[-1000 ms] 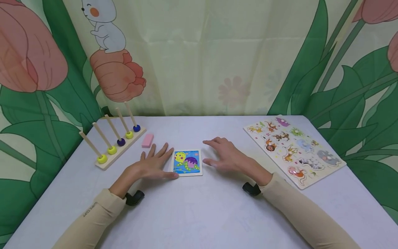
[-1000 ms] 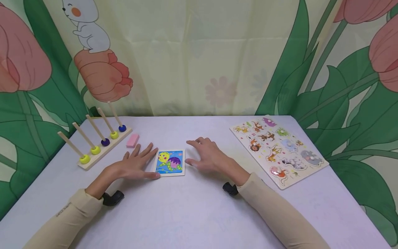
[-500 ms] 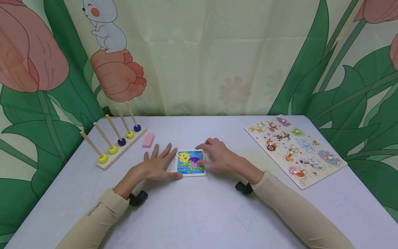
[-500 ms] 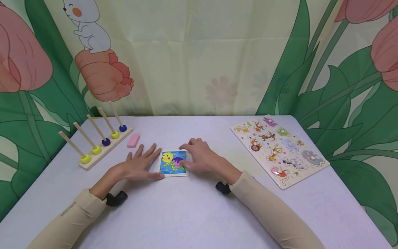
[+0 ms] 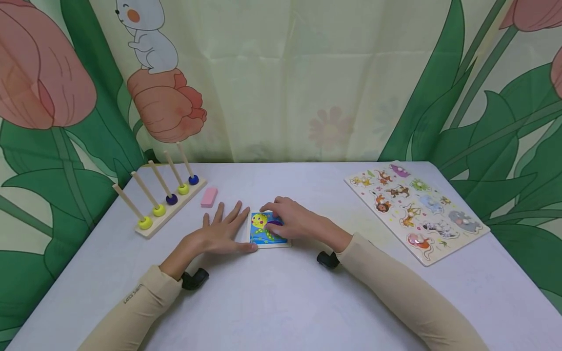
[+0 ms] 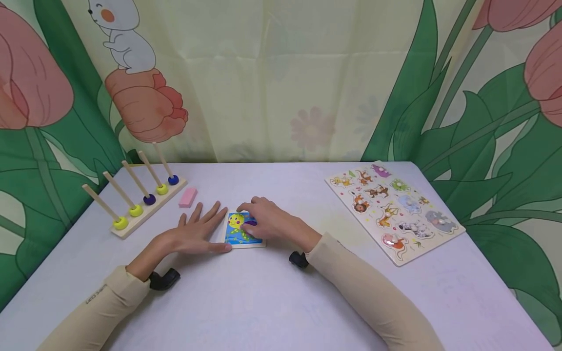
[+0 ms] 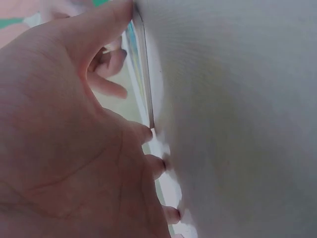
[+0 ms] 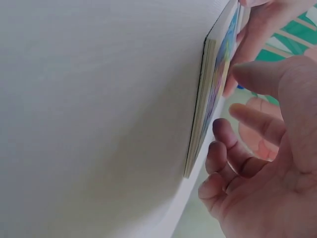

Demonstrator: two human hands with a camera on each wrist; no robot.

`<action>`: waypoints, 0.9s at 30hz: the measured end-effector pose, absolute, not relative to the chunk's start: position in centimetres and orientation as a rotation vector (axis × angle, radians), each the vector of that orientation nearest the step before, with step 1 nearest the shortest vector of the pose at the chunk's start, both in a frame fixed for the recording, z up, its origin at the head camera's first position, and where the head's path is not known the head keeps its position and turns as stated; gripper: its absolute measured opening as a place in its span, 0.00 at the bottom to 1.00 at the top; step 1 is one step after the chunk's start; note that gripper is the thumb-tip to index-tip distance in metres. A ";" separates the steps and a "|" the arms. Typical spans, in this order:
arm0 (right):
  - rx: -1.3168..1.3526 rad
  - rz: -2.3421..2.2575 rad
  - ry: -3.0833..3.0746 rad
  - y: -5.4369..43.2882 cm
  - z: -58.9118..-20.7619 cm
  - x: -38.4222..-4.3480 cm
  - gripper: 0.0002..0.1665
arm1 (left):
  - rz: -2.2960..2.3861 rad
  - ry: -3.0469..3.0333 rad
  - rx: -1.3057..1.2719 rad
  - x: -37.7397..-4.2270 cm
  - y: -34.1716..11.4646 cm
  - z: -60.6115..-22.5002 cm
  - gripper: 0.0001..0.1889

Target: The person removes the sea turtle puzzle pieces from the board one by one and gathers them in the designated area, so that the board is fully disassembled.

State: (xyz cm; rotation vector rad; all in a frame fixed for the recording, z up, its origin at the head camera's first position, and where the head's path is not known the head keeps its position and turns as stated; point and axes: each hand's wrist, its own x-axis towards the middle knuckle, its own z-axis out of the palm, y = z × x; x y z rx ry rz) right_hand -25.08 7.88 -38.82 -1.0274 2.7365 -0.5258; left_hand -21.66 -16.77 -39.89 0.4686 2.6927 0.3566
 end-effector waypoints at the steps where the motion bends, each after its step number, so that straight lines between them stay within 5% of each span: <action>1: -1.032 -0.529 2.727 7.7 -38.8 -25.1 0.29 | 0.354 2.697 0.468 -21.8 -16.8 -40.1 0.62; 27: -1.078 -0.418 2.642 5.9 -38.6 -26.1 0.27 | 0.308 2.693 0.441 -22.4 -17.0 -41.0 0.62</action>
